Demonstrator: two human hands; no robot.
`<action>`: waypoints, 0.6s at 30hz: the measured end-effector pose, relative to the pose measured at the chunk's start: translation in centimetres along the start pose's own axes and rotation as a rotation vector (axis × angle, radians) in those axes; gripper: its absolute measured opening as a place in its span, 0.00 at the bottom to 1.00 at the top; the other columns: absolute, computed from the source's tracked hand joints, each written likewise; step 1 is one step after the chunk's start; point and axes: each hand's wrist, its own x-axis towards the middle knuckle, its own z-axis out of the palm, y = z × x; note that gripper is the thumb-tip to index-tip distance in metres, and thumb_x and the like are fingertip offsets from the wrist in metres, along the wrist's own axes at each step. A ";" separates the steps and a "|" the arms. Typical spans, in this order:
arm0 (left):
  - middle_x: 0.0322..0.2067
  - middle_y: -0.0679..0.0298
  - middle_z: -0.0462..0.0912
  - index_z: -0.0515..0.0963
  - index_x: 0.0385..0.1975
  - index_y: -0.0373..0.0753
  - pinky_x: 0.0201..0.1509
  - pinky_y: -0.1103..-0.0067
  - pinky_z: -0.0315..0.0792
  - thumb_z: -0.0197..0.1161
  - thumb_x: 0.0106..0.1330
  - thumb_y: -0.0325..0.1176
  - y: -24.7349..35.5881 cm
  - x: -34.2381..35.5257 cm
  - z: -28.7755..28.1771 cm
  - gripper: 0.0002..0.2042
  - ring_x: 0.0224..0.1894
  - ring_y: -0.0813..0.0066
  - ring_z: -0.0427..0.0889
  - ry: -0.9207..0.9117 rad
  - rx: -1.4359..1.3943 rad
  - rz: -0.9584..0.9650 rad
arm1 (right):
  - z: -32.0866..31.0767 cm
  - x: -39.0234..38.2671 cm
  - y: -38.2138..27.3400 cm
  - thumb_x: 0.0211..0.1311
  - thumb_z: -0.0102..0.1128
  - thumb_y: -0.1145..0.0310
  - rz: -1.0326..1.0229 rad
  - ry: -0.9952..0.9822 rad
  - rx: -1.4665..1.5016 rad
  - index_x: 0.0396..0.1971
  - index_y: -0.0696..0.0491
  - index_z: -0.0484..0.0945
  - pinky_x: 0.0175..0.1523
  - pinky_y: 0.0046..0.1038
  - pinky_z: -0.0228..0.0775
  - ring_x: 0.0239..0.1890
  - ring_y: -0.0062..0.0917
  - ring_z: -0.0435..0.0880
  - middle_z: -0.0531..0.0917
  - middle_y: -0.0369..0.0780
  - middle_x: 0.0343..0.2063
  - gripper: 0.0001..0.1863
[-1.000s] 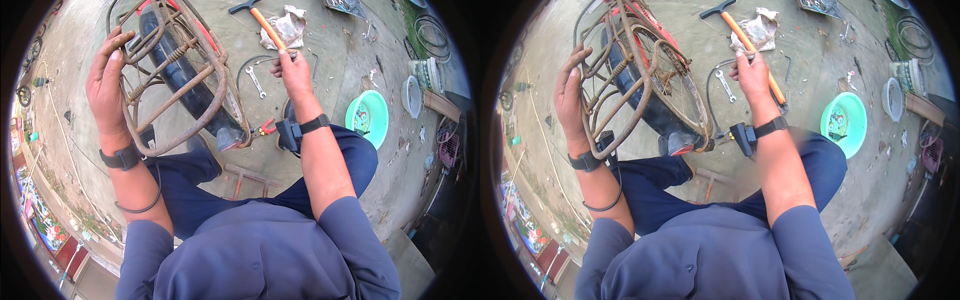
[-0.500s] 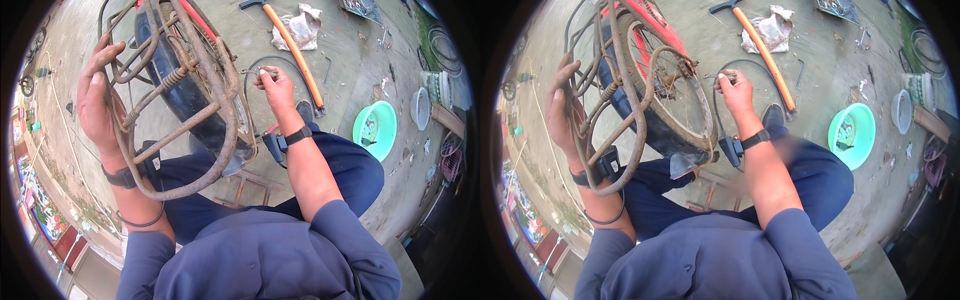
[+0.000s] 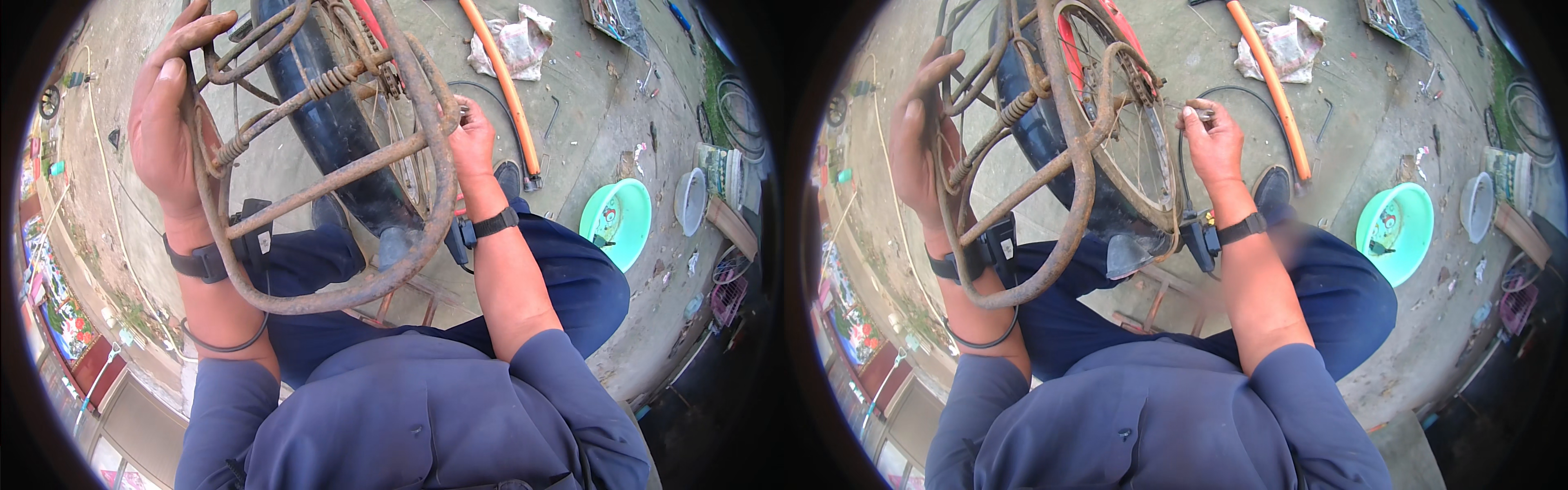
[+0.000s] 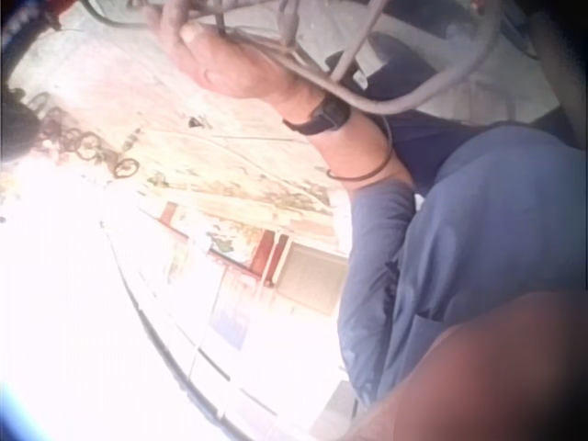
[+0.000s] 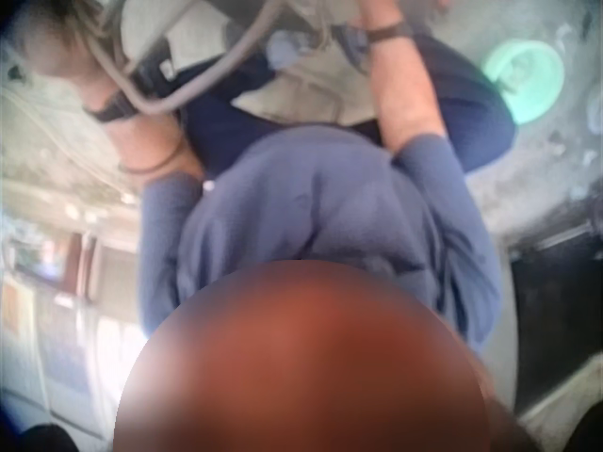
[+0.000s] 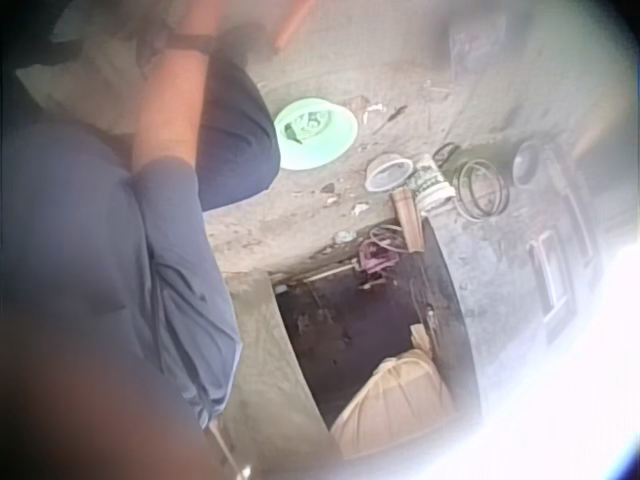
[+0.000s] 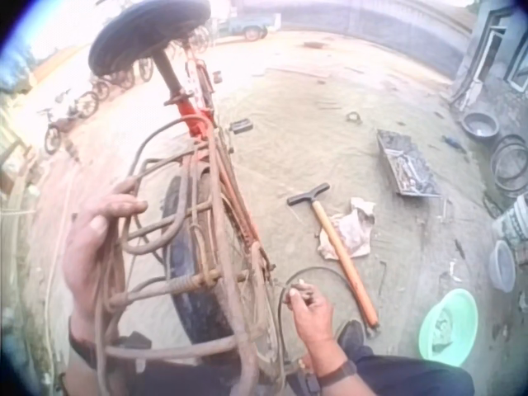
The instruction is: The person uses a wrench to tighten bolts on the rear rack of a red bicycle, then uses a hammer to tap the rack into place. The person also uses pliers to adjust a small component near the rear wheel axle.
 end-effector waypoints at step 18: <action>0.57 0.37 0.75 0.74 0.55 0.26 0.76 0.63 0.50 0.40 0.76 0.37 -0.3 -0.3 -0.2 0.22 0.71 0.49 0.62 0.027 0.044 -0.002 | -0.3 0.9 1.3 0.68 0.61 0.70 0.043 0.007 0.136 0.44 0.58 0.78 0.36 0.23 0.80 0.33 0.25 0.87 0.86 0.42 0.33 0.10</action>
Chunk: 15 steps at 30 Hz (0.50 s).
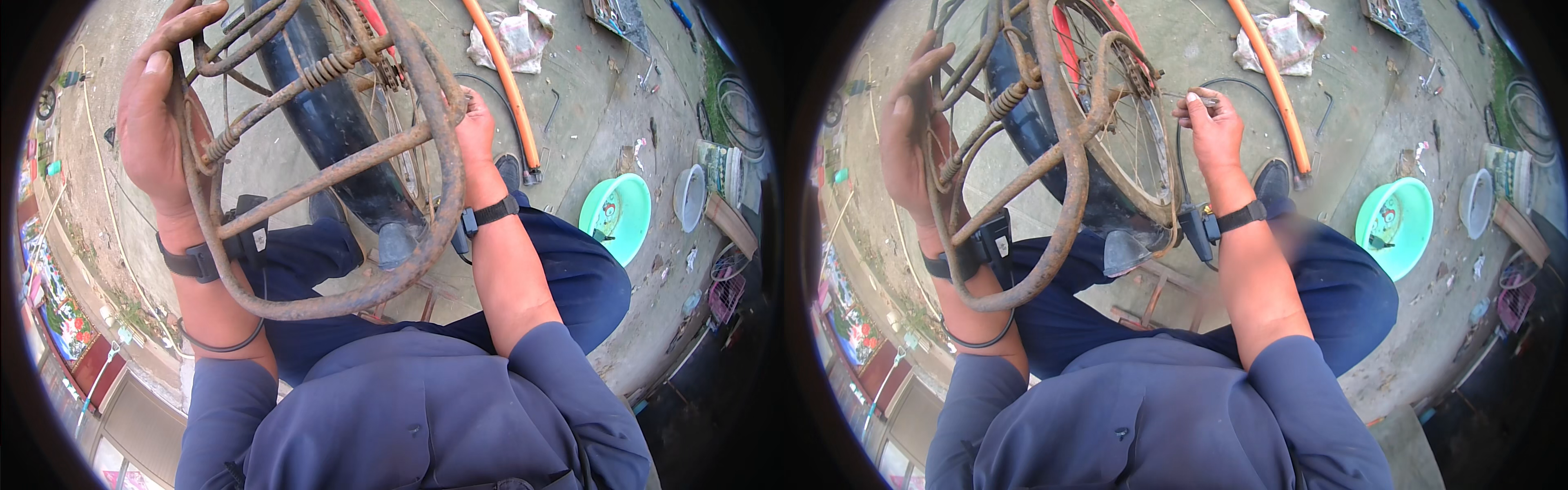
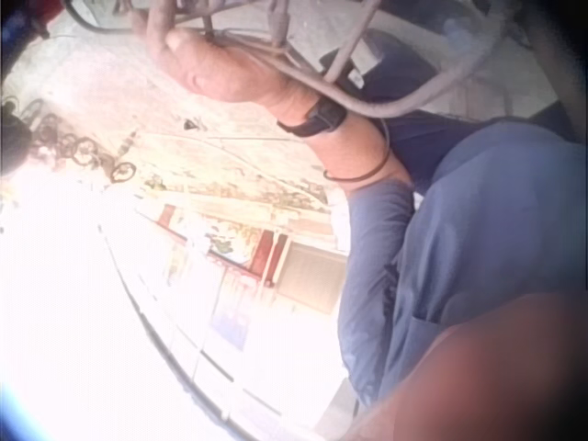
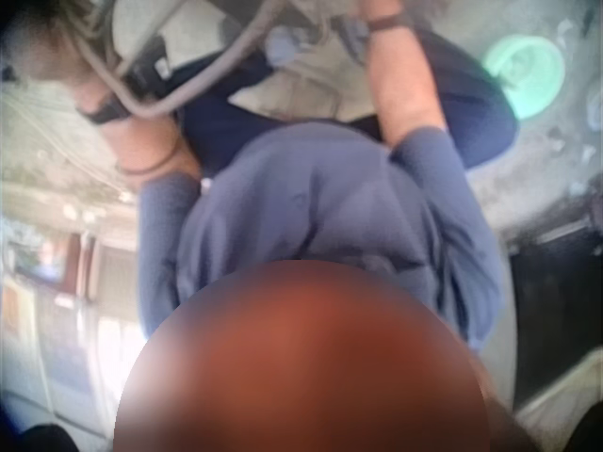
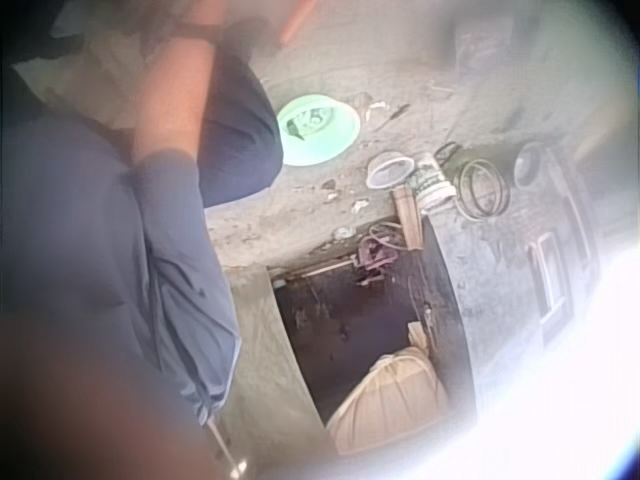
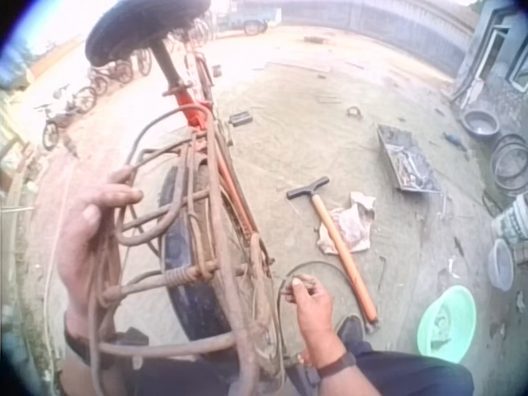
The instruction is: The person uses a wrench to tighten bolts on the rear rack of a red bicycle, then uses a hammer to tap the rack into place. The person also uses pliers to adjust a small component near the rear wheel axle.
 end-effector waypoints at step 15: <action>0.56 0.37 0.75 0.74 0.55 0.25 0.76 0.63 0.52 0.38 0.77 0.37 0.2 0.0 0.3 0.23 0.69 0.48 0.65 -0.009 0.129 0.055 | 0.4 2.2 0.1 0.73 0.57 0.62 0.177 -0.088 0.209 0.44 0.58 0.75 0.35 0.25 0.81 0.32 0.28 0.87 0.85 0.43 0.33 0.13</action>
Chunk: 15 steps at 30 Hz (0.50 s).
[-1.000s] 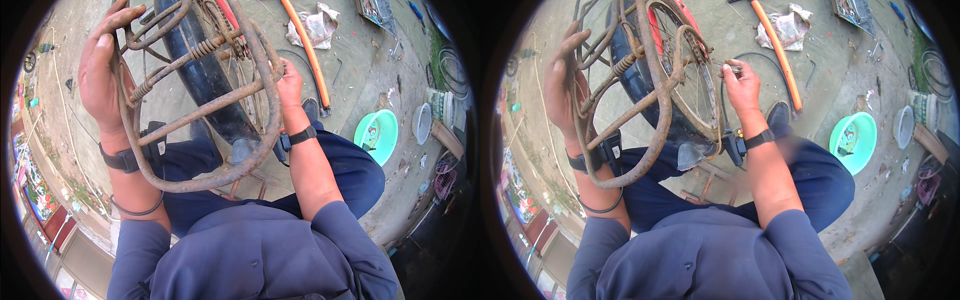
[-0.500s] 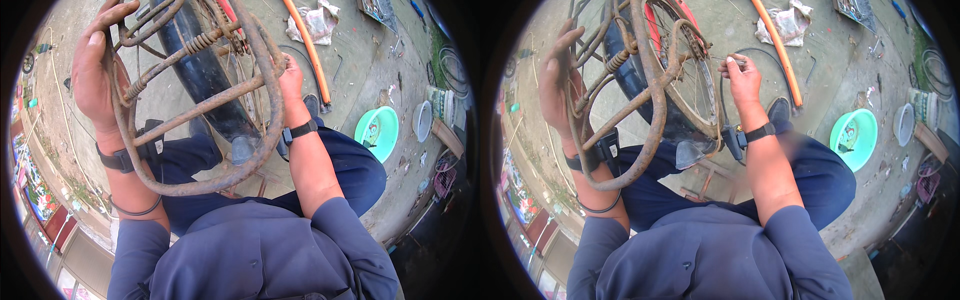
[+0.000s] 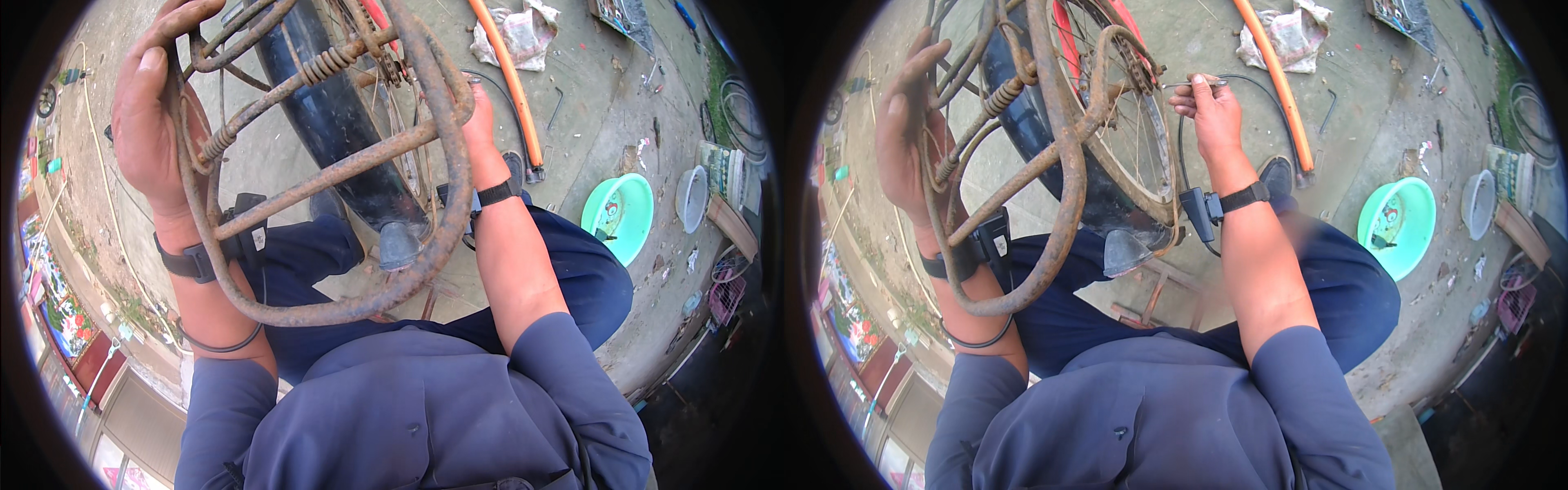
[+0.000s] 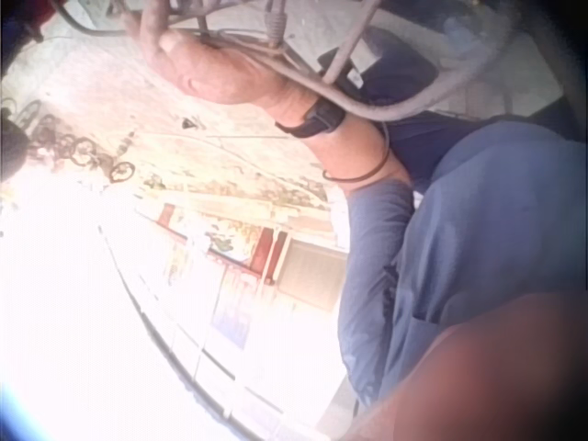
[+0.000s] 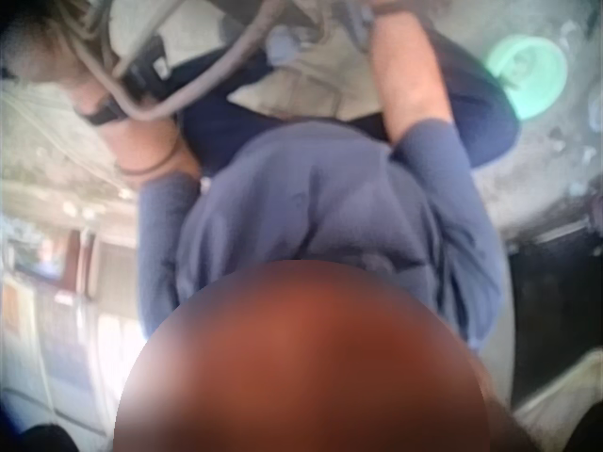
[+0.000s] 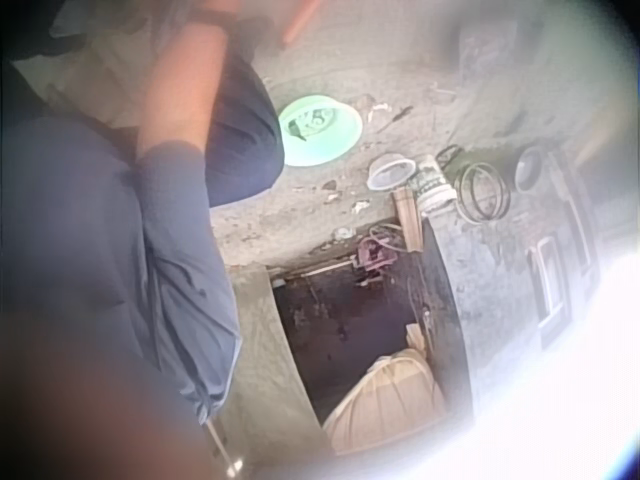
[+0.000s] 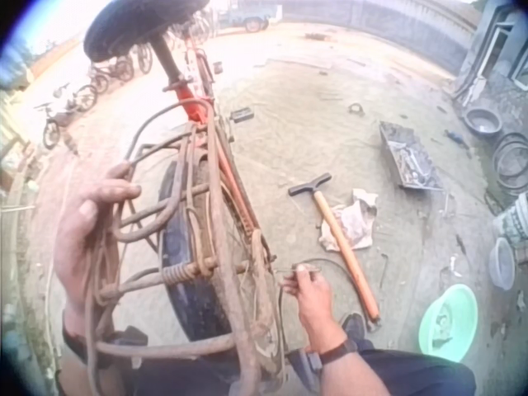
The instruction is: The person uses a wrench to tighten bolts on the rear rack of a red bicycle, then uses a hammer to tap the rack into place. The person also uses pliers to adjust a small component near the rear wheel axle.
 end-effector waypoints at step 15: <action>0.59 0.38 0.72 0.74 0.55 0.24 0.78 0.62 0.46 0.40 0.75 0.40 0.4 0.3 -0.2 0.25 0.71 0.50 0.63 -0.007 -0.012 -0.080 | -2.7 2.6 5.2 0.76 0.48 0.58 0.194 0.108 0.073 0.40 0.57 0.74 0.30 0.25 0.80 0.26 0.28 0.86 0.82 0.40 0.27 0.15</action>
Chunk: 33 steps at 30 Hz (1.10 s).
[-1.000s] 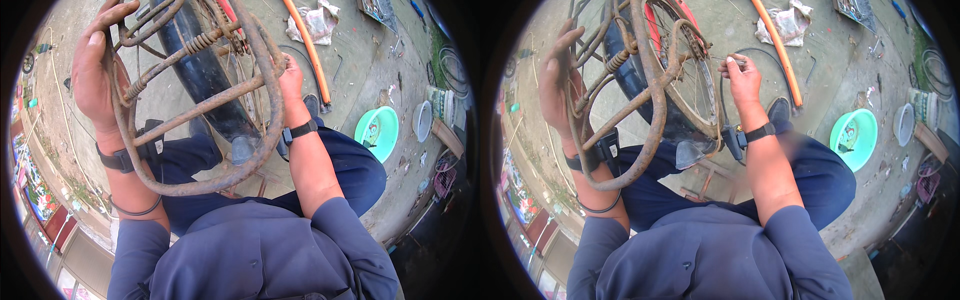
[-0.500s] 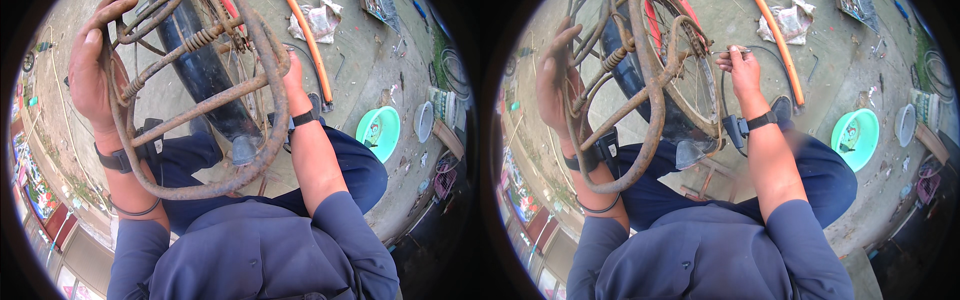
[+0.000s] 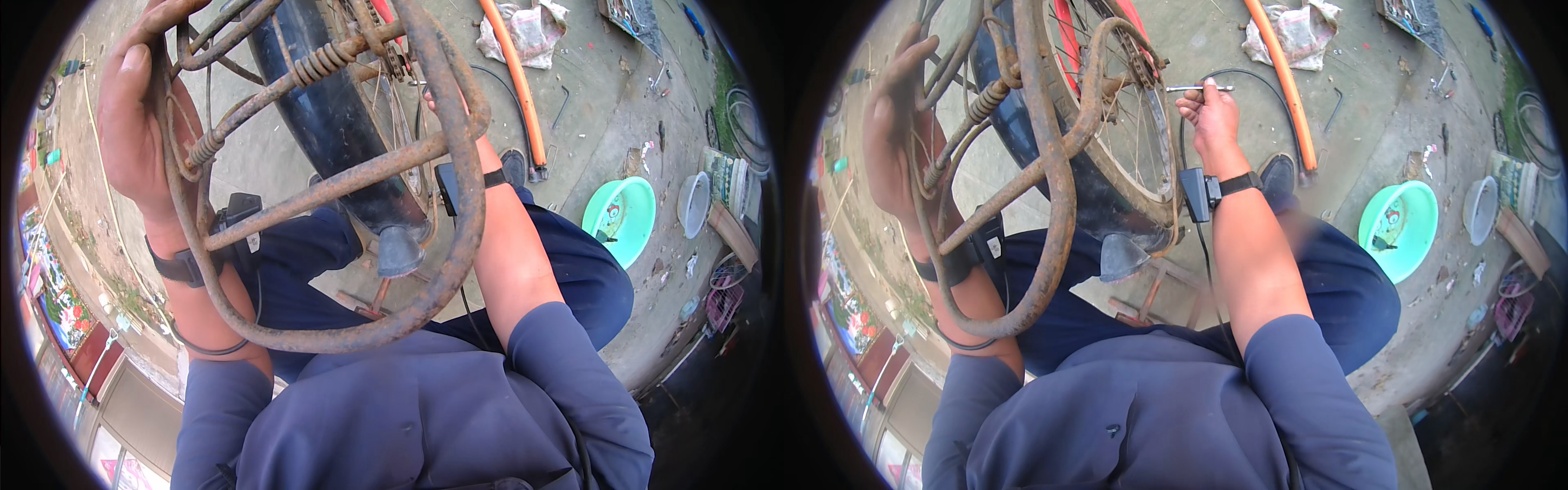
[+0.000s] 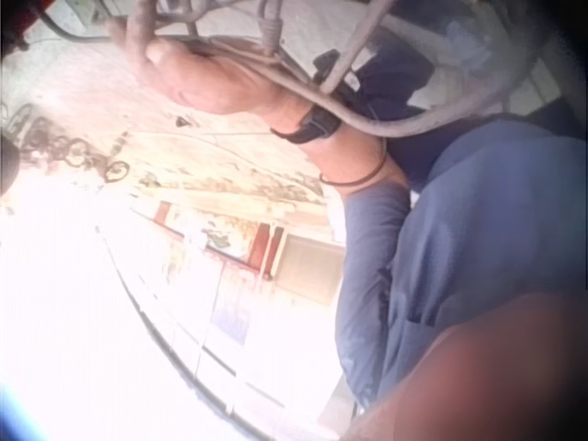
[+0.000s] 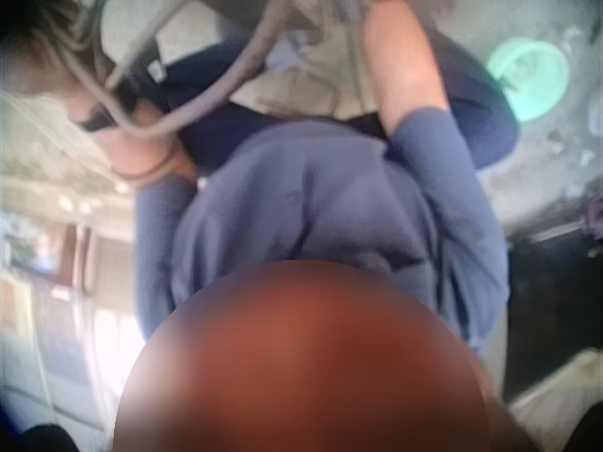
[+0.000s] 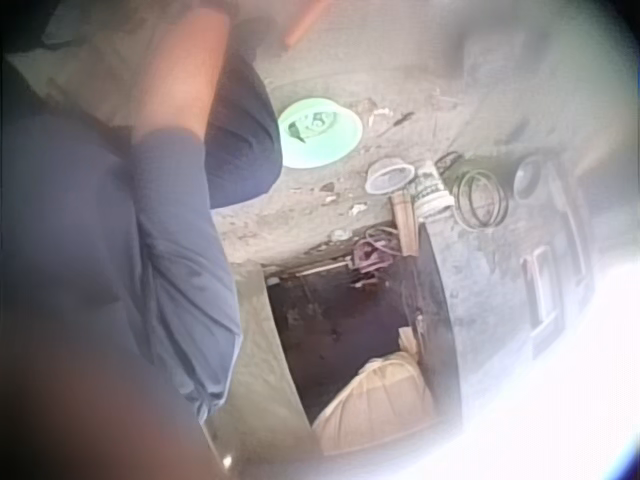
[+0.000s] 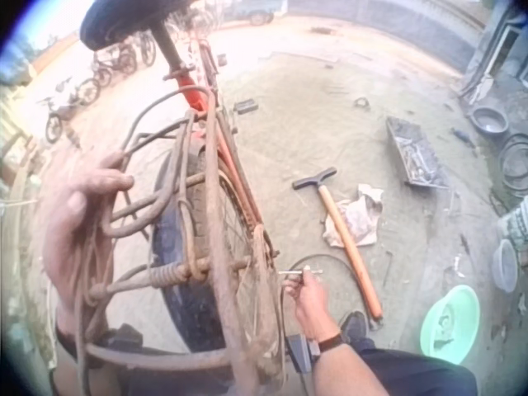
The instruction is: The person uses a wrench to tighten bolts on the rear rack of a red bicycle, then uses a hammer to tap the rack into place. The person also uses pliers to adjust a small component near the rear wheel axle.
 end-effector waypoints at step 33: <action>0.45 0.47 0.80 0.77 0.44 0.24 0.73 0.60 0.53 0.46 0.73 0.36 1.3 0.3 2.0 0.19 0.64 0.52 0.68 0.042 -0.102 0.171 | 3.0 -3.2 -4.4 0.73 0.55 0.65 -0.330 -0.141 -0.144 0.42 0.61 0.75 0.33 0.24 0.80 0.29 0.28 0.87 0.85 0.45 0.31 0.12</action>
